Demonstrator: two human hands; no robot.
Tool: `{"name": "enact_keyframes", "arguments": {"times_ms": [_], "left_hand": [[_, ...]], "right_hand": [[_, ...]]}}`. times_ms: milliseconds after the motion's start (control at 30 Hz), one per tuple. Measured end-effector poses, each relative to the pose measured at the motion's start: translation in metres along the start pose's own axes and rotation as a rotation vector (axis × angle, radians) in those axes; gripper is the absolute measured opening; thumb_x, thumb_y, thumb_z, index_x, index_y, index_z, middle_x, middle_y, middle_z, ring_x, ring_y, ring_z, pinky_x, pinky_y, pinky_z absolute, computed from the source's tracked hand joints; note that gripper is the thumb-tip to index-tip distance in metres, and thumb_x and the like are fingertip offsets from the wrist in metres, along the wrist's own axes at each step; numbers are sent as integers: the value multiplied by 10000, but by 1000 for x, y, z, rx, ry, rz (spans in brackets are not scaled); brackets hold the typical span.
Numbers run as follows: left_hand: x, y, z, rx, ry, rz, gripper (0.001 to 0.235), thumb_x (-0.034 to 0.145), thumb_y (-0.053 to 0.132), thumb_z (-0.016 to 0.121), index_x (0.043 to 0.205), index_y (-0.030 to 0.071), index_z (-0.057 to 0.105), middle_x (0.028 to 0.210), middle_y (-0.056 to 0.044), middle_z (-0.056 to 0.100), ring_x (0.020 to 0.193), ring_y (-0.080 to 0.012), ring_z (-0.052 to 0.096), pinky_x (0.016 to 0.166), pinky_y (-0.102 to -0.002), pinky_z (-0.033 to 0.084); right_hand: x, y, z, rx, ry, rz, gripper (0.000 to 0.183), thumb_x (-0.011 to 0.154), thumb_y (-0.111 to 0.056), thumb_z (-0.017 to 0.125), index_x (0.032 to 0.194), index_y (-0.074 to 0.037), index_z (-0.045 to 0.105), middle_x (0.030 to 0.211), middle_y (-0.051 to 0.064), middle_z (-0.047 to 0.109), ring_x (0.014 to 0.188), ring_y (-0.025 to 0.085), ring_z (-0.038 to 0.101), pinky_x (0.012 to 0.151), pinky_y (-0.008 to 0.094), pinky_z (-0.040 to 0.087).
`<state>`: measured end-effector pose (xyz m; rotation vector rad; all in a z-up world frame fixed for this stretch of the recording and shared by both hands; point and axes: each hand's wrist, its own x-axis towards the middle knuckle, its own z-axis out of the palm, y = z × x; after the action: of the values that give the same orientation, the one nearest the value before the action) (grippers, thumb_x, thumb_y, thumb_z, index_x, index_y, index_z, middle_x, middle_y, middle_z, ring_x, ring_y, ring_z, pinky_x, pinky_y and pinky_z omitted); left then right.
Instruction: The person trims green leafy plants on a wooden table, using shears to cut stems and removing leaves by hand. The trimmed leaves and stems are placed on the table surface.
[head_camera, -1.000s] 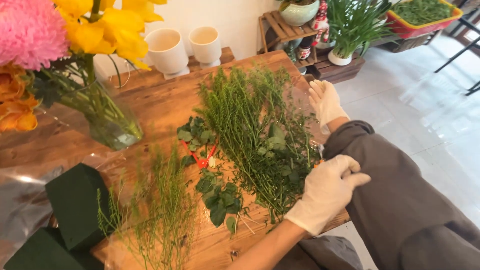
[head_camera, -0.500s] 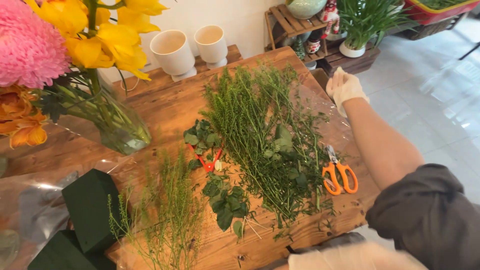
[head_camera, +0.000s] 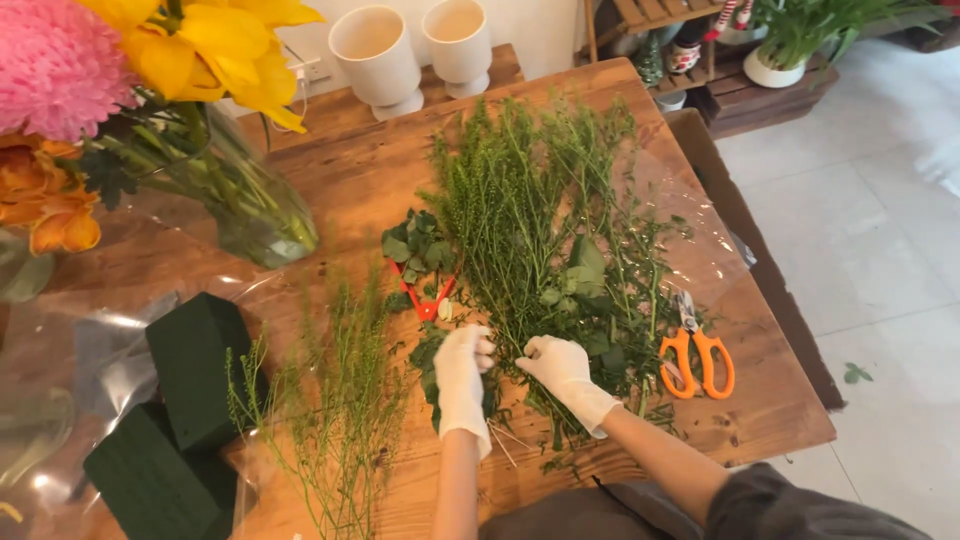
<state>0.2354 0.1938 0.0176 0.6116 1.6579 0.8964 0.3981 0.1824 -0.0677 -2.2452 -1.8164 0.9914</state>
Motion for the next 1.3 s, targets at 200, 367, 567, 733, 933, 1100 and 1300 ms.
{"name": "enact_keyframes", "arguments": {"times_ms": [200, 367, 567, 733, 933, 1100, 1300], "left_hand": [[12, -19, -5, -108, -65, 32, 211, 813, 279, 699, 874, 89, 765, 689, -118, 689, 519, -187, 627, 513, -272, 517], [-22, 17, -11, -91, -37, 56, 211, 865, 270, 660, 892, 88, 763, 707, -123, 699, 517, -183, 631, 535, -258, 525], [-75, 77, 33, 84, -203, 89, 311, 869, 351, 661, 1066, 128, 751, 951, -84, 746, 727, -147, 688, 761, -264, 543], [-61, 76, 51, 329, -307, 134, 295, 883, 426, 613, 1095, 253, 724, 1000, 49, 768, 831, -94, 723, 844, -241, 514], [-30, 41, 55, 425, -324, 116, 357, 917, 368, 600, 1218, 202, 697, 1130, 4, 756, 945, -119, 728, 897, -301, 506], [-84, 97, 73, 14, -460, 313, 393, 951, 376, 610, 1208, 91, 698, 1082, -139, 753, 938, -221, 712, 888, -319, 526], [-65, 88, 111, 28, -452, 371, 267, 876, 333, 770, 1095, 180, 759, 949, -8, 753, 839, -90, 690, 791, -249, 530]], "right_hand": [[-5, -2, -9, 277, 103, -32, 258, 818, -412, 687, 1025, -277, 763, 1087, -28, 758, 1080, 222, 681, 993, 374, 533], [-80, -27, -123, 728, 258, -81, 277, 857, -274, 739, 1078, -116, 796, 1107, 110, 769, 1111, 268, 686, 1045, 402, 485], [-84, -20, -170, 1019, 253, 65, 326, 922, -246, 705, 1186, -58, 737, 1201, 176, 711, 1116, 270, 678, 970, 399, 505], [-111, -16, -199, 1261, 233, 43, 376, 932, -147, 665, 1226, 86, 638, 1025, 247, 728, 769, 239, 726, 656, 311, 587], [-114, 6, -212, 1162, 363, -109, 299, 941, -122, 637, 1163, 78, 649, 488, 127, 522, 402, 120, 454, 419, 194, 324], [-102, 3, -175, 1212, 386, -141, 226, 953, -153, 634, 1140, -30, 662, 462, 10, 430, 390, 48, 361, 409, 167, 241], [-65, 19, -131, 1349, 378, -164, 130, 942, -96, 664, 1053, -30, 677, 638, 108, 594, 363, 136, 484, 360, 239, 360]]}}
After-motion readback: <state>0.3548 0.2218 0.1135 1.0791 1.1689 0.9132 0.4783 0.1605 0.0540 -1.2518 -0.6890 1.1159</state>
